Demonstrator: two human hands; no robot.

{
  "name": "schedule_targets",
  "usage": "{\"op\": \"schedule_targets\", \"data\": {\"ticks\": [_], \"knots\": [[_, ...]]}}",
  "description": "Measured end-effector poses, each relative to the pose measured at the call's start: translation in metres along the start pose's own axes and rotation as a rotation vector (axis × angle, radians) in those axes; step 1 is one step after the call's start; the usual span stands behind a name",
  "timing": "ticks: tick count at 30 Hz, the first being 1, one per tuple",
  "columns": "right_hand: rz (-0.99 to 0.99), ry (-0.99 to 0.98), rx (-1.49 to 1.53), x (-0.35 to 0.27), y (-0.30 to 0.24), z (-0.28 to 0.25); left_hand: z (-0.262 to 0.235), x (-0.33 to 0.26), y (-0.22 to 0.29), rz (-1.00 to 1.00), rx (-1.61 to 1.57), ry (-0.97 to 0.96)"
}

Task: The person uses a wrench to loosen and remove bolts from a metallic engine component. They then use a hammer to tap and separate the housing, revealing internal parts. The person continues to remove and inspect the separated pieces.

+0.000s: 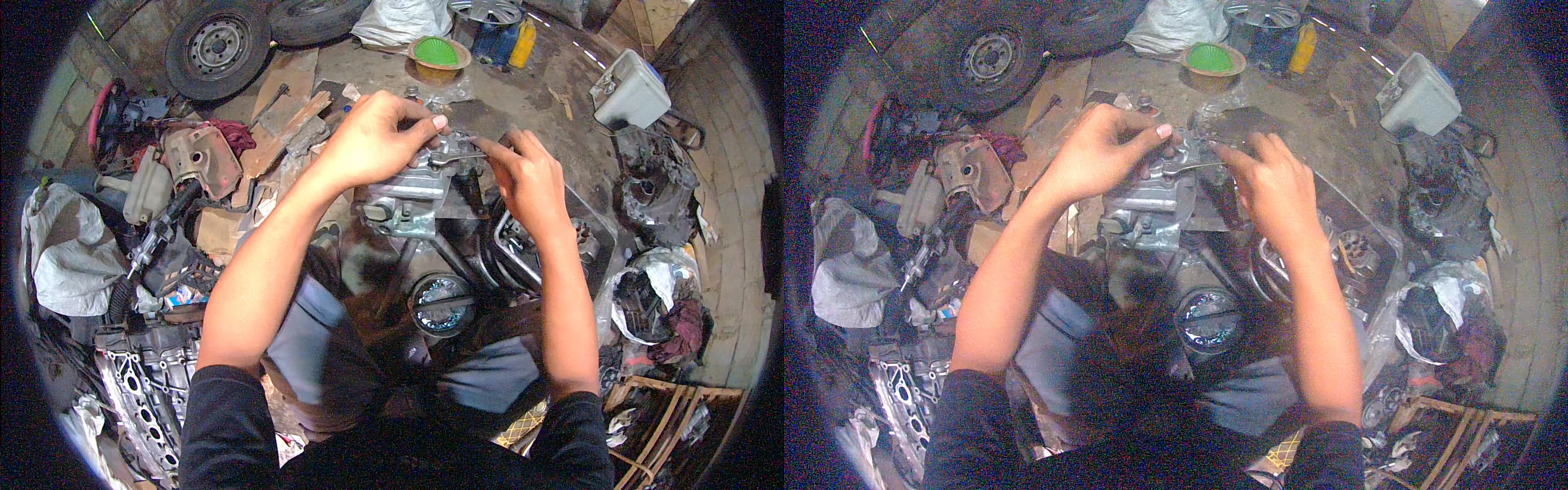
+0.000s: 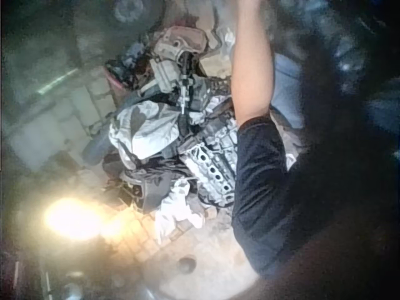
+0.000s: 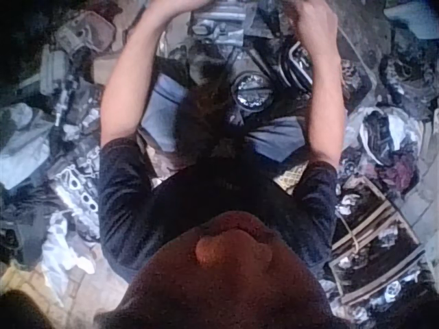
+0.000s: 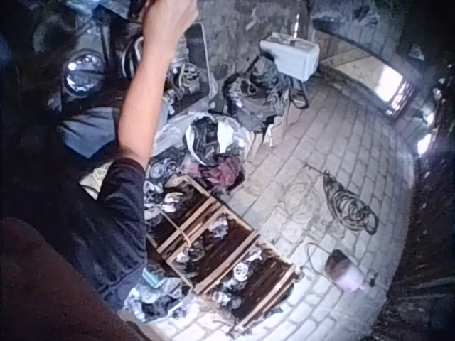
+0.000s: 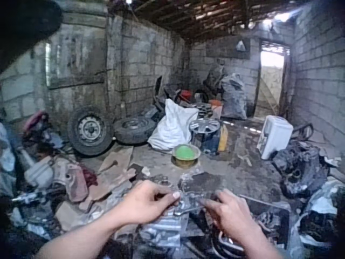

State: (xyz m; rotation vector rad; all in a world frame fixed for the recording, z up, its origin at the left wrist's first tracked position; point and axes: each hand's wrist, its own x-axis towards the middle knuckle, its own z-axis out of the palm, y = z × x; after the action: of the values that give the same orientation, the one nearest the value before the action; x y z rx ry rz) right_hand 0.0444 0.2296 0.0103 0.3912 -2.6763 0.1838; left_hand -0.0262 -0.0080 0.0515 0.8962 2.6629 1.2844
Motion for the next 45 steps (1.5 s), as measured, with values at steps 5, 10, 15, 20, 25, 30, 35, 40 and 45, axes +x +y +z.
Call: {"op": "schedule_targets", "data": {"ticks": [5,10,15,20,25,30,35,40,45], "knots": [[-0.013,0.066,0.004,0.009,0.004,0.014,0.003,0.005,-0.002,0.032,-0.214,0.106],[-0.031,0.09,-0.002,0.023,-0.001,0.023,0.001,0.007,-0.002,0.001,-0.288,0.12],[-0.026,0.069,-0.005,0.043,-0.011,0.033,0.003,0.011,-0.006,0.036,-0.311,0.178],[-0.072,0.145,-0.025,0.057,-0.013,0.042,0.001,0.015,-0.01,0.023,-0.326,0.248],[-0.114,0.147,0.016,0.066,-0.004,0.045,0.0,0.016,-0.007,0.008,-0.297,0.235],[-0.14,0.451,0.118,0.07,-0.004,0.024,-0.001,0.014,-0.007,-0.031,-0.264,0.15],[-0.28,0.636,0.136,0.065,-0.02,-0.008,-0.006,0.006,0.001,0.062,-0.277,-0.064],[-0.349,0.646,0.125,0.057,-0.033,-0.023,-0.01,0.003,0.017,0.082,-0.381,-0.302],[-0.237,0.68,0.243,0.059,-0.024,-0.017,-0.003,0.007,0.013,0.06,-0.633,-0.184]]}}
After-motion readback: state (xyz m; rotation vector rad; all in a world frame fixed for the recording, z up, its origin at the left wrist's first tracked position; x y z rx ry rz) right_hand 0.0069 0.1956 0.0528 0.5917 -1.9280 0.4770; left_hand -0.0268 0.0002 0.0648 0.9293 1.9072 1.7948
